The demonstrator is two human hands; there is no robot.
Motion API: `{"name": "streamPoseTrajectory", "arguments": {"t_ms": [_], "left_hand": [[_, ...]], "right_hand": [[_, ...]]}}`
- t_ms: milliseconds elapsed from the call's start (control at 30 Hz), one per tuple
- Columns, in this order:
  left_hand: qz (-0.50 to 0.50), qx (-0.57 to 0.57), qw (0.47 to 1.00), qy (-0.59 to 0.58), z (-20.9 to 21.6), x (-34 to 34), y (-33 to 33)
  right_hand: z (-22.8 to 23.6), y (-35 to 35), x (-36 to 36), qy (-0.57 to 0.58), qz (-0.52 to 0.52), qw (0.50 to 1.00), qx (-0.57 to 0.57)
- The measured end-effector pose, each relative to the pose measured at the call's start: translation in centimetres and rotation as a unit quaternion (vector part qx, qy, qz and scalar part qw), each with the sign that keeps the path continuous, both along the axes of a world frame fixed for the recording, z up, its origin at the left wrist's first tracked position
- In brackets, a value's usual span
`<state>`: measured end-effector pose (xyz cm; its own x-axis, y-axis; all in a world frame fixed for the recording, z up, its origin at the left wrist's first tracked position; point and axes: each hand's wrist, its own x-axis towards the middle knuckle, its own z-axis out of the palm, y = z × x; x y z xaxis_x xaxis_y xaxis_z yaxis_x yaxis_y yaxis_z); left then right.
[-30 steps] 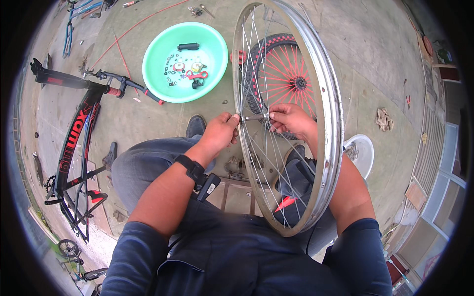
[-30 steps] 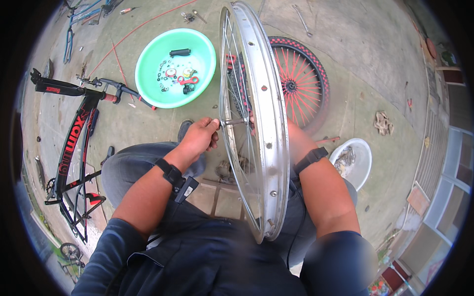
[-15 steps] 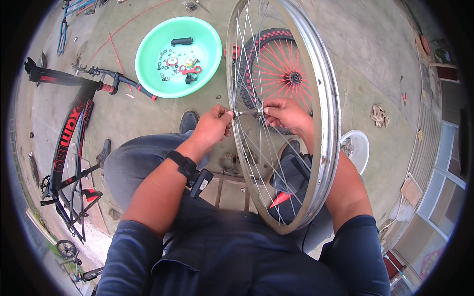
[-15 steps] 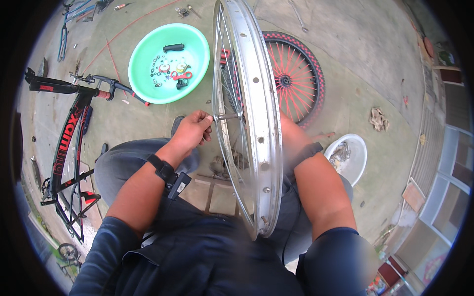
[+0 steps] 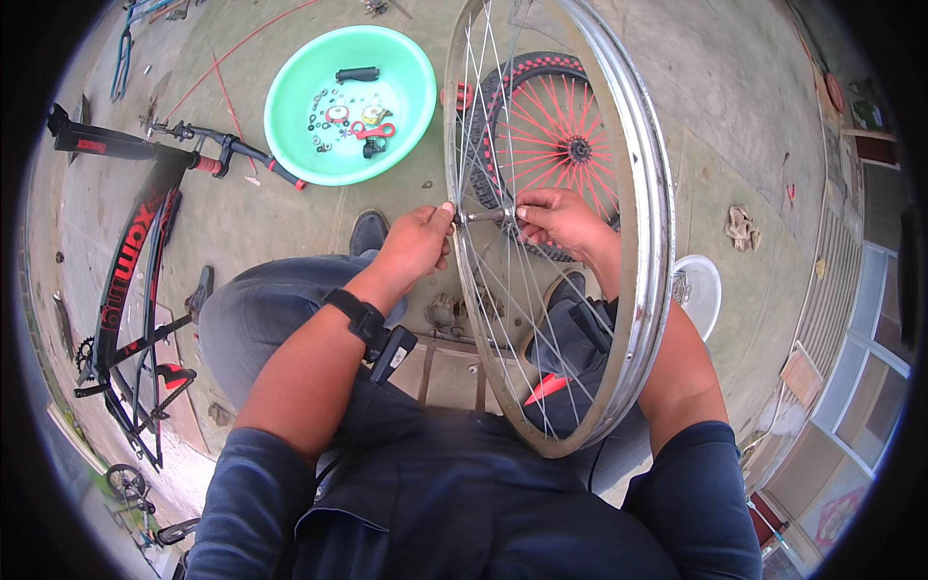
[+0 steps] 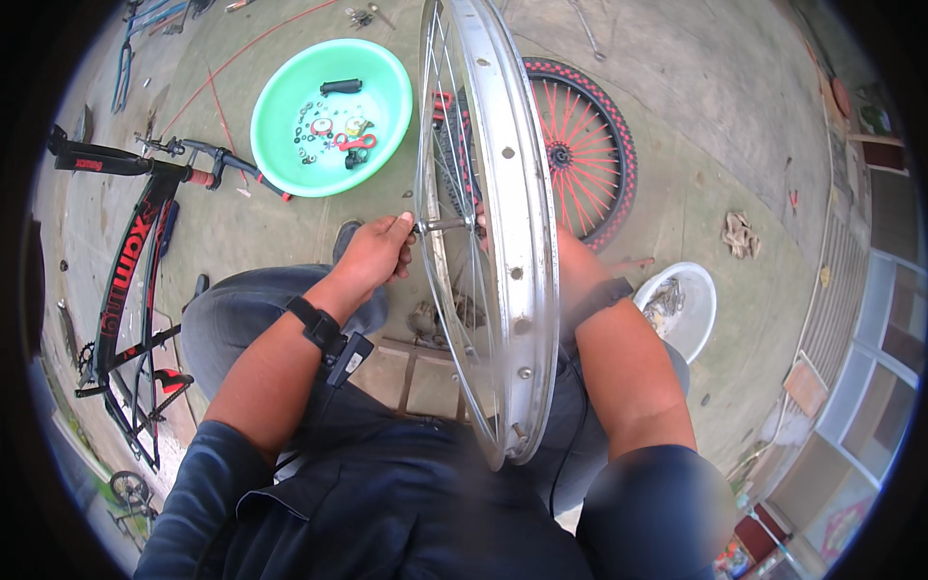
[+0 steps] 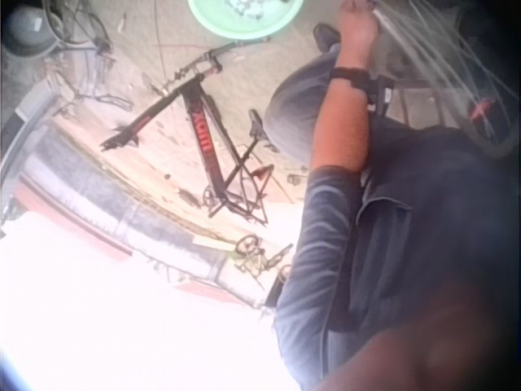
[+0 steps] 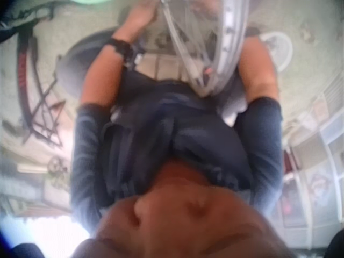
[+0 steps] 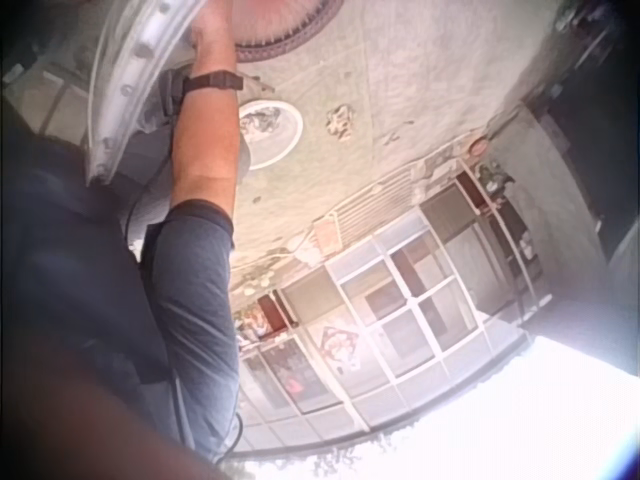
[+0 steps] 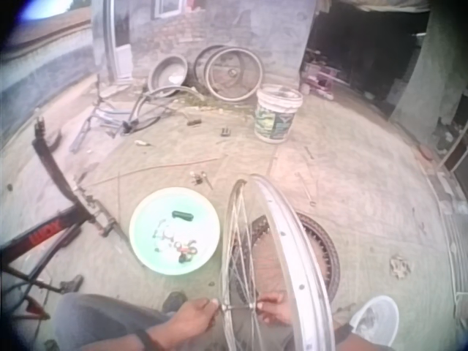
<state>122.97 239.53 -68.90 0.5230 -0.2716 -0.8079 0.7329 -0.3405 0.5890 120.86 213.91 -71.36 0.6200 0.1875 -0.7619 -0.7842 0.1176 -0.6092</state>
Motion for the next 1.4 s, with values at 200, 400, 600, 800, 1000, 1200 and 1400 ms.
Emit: {"name": "streamPoseTrajectory", "arguments": {"t_ms": [200,400,600,800,1000,1200,1400], "left_hand": [[0.006,-0.027,0.999,-0.044,-0.3,-0.2,0.0],[-0.016,-0.022,0.999,-0.046,-0.9,-0.1,0.0],[-0.006,-0.03,0.999,-0.016,-0.8,0.0,-0.2],[-0.005,-0.032,0.998,-0.047,-0.7,-0.3,-0.3],[-0.021,-0.03,0.998,-0.057,-1.0,-0.2,-0.2],[-0.023,-0.024,0.999,-0.037,-1.0,0.0,-0.3],[0.012,-0.026,0.999,-0.044,-0.9,-0.2,-0.5]], "right_hand": [[1.2,0.5,0.0,-0.058,0.066,0.99,-0.107],[1.3,0.4,0.0,-0.03,0.061,0.993,-0.095],[1.3,0.4,0.0,-0.022,0.048,0.994,-0.097],[0.8,0.0,0.0,-0.015,0.04,0.997,-0.068],[0.4,-0.3,-0.1,-0.011,0.041,0.997,-0.067],[0.5,-0.3,-0.1,-0.008,0.033,0.998,-0.061],[0.7,-0.3,-0.1,-0.01,0.035,0.998,-0.057]]}}
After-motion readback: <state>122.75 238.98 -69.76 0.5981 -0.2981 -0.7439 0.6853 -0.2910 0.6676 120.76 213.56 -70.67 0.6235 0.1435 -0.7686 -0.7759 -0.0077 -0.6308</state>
